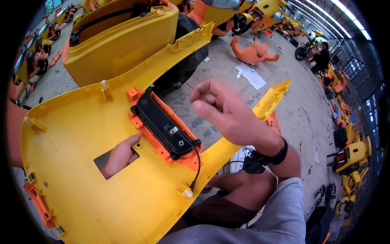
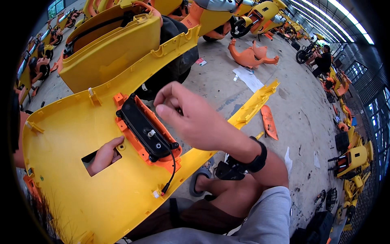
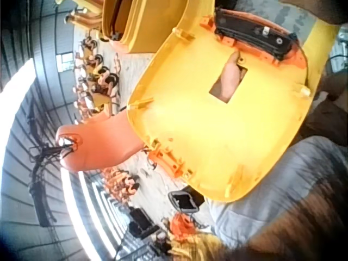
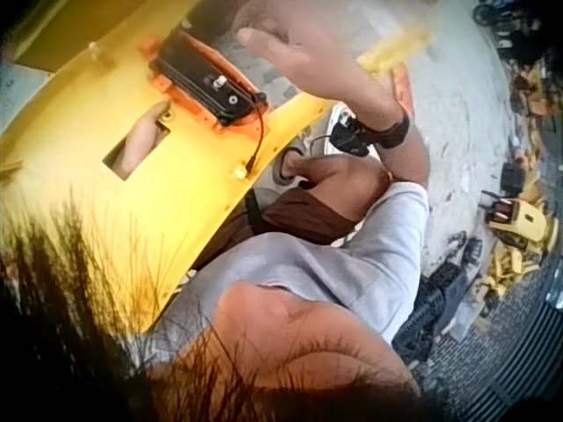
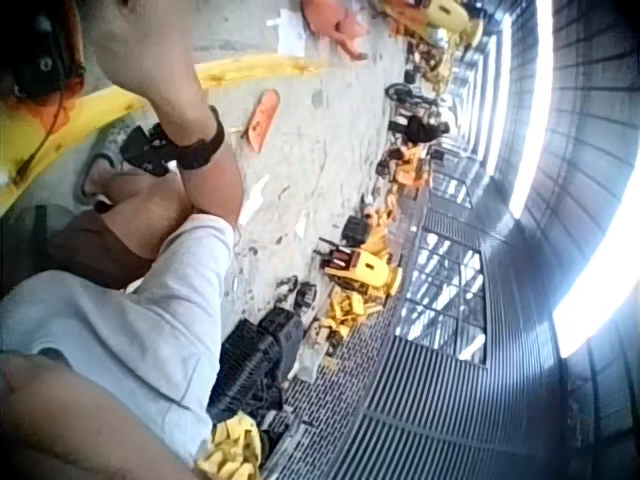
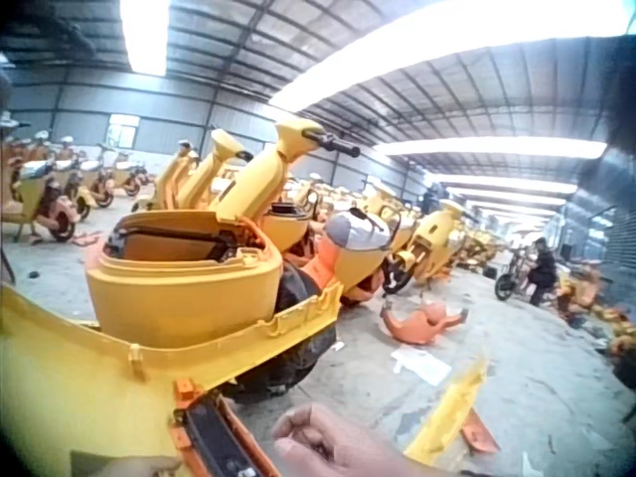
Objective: The person uses a power drill and screws to attach a black component to a yellow body panel, then aligns the panel and attaches it to a scooter frame by hand.
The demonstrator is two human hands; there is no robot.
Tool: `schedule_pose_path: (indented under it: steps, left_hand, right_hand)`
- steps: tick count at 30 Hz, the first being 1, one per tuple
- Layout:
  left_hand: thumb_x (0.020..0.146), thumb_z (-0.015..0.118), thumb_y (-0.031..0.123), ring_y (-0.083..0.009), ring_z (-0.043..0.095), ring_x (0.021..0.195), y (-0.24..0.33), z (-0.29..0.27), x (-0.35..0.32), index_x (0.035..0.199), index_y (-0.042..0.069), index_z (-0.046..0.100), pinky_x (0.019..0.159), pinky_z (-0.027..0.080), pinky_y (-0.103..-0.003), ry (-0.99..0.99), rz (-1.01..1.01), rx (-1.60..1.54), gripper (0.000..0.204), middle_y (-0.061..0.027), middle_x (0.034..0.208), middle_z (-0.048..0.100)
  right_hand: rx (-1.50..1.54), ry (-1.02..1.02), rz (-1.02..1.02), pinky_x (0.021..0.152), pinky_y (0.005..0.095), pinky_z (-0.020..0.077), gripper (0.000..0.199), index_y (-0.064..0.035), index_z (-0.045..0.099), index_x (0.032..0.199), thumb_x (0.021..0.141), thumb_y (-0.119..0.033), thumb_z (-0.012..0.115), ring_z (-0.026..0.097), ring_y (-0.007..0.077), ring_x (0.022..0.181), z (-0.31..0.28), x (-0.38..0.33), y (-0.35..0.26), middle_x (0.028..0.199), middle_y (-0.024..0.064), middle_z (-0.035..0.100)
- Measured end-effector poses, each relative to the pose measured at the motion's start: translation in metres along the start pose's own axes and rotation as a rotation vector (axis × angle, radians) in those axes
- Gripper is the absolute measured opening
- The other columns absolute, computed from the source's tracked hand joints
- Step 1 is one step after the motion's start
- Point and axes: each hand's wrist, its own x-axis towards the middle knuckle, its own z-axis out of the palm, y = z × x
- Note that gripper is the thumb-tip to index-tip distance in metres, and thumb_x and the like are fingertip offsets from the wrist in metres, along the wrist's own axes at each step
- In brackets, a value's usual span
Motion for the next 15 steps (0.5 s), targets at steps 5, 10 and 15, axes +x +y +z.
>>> schedule_pose_path:
  steps: [5, 10, 15]
  left_hand:
    - [0.105, 0.049, 0.018, -0.0196, 0.071, 0.079, 0.003, 0.034, -0.015, 0.114, 0.004, 0.056, 0.064, 0.061, -0.031, 0.175, 0.026, -0.084, 0.018, -0.0113, 0.101, 0.068]
    - [0.104, 0.048, 0.019, -0.0226, 0.071, 0.089, 0.003, -0.009, 0.003, 0.121, 0.004, 0.054, 0.072, 0.060, -0.033, 0.064, 0.016, 0.017, 0.024, -0.0124, 0.110, 0.067]
    - [0.104, 0.046, 0.024, -0.0259, 0.068, 0.101, 0.004, 0.015, 0.007, 0.129, 0.004, 0.051, 0.084, 0.055, -0.038, -0.028, 0.018, 0.019, 0.032, -0.0140, 0.120, 0.064]
  right_hand:
    - [-0.207, -0.311, 0.137, 0.073, 0.0347, 0.0479, 0.019, -0.0070, 0.063, 0.116, 0.101, -0.013, 0.052, 0.063, 0.0260, 0.079, 0.003, -0.014, 0.023, 0.085, 0.0088, 0.065]
    - [-0.435, -0.568, -0.125, 0.066, 0.0463, 0.0494, 0.026, -0.0051, 0.066, 0.111, 0.087, -0.010, 0.056, 0.064, 0.0415, 0.076, -0.001, -0.033, 0.017, 0.082, 0.0194, 0.068]
    - [-0.661, -0.564, -0.131, 0.061, 0.0488, 0.0467, 0.017, -0.0001, 0.066, 0.089, 0.078, -0.011, 0.059, 0.064, 0.0411, 0.070, -0.007, -0.040, 0.009, 0.072, 0.0207, 0.065]
